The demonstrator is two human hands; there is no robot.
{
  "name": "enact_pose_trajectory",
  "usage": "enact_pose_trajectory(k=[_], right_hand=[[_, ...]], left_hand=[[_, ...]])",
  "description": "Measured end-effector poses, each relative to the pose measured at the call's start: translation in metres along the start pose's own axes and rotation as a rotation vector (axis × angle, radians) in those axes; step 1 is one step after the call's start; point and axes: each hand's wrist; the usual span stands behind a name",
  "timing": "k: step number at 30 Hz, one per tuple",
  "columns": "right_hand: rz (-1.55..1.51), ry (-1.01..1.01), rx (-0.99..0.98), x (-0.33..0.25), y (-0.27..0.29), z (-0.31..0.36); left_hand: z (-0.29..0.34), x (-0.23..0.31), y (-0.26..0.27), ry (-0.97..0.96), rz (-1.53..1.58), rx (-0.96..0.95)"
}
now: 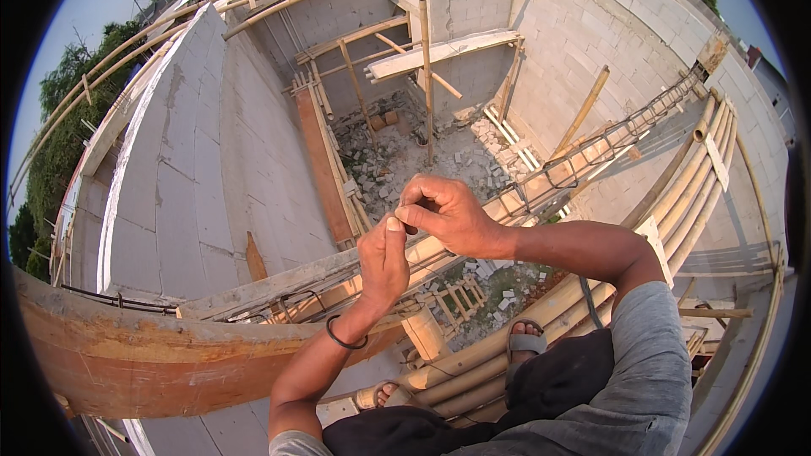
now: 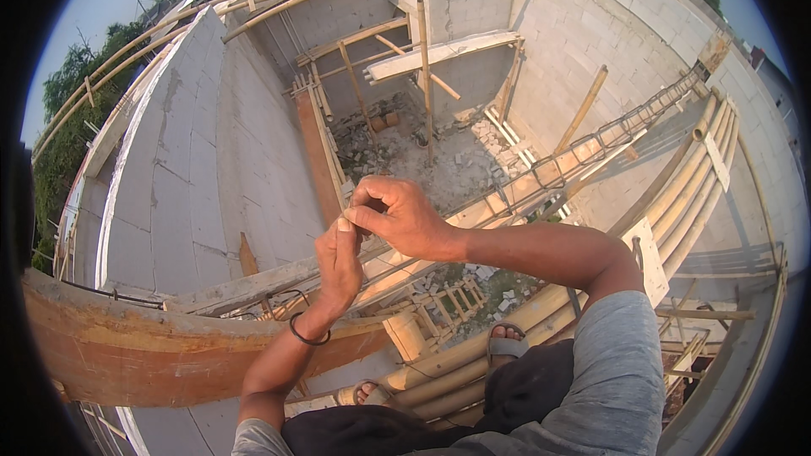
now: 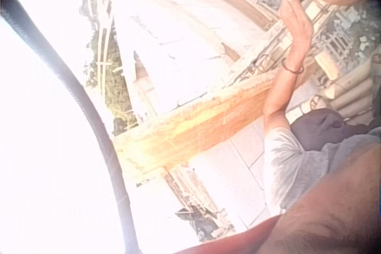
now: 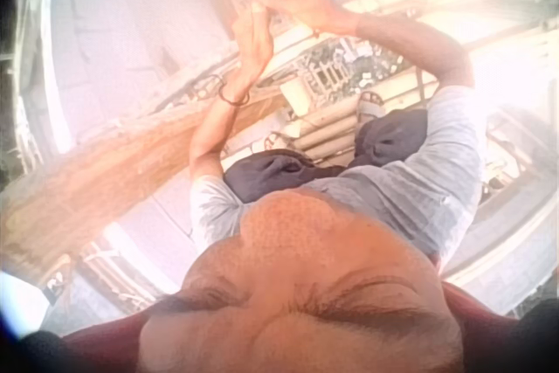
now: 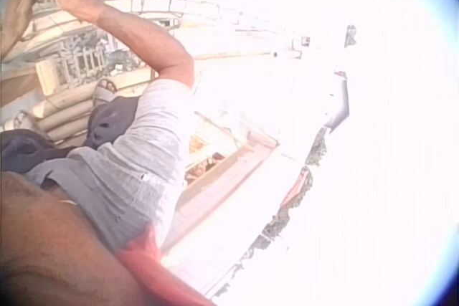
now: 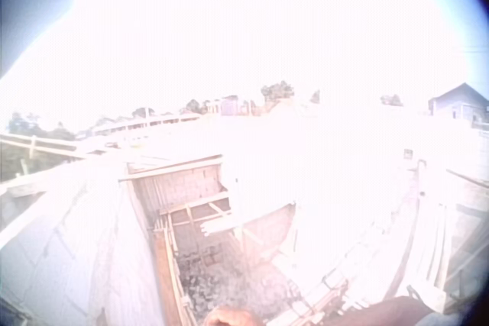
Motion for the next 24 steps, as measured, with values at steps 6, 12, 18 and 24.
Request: enact_pose_trajectory(k=[6,12,18,24], right_hand=[[-0.002,-0.009,0.033,0.001,-0.003,0.001],[0.033,0.018,0.011,0.003,-0.003,0.001],[0.12,0.001,0.033,0.0,0.0,0.0],[0.179,0.006,0.103,-0.006,-0.003,0.001]], left_hand=[[0.001,-0.002,0.0,0.026,0.068,0.047],[0.0,-0.005,-0.005,0.008,0.163,0.112],[0.0,-0.012,0.0,-0.004,0.207,0.042],[0.001,-0.009,-0.002,0.104,0.409,0.06]])
Point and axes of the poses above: each hand's wrist, its own z-axis away from the middle knuckle, its own y-axis out of the back of the hand, x = y × z, and after that the axes turned 1 degree about -z, right-handed
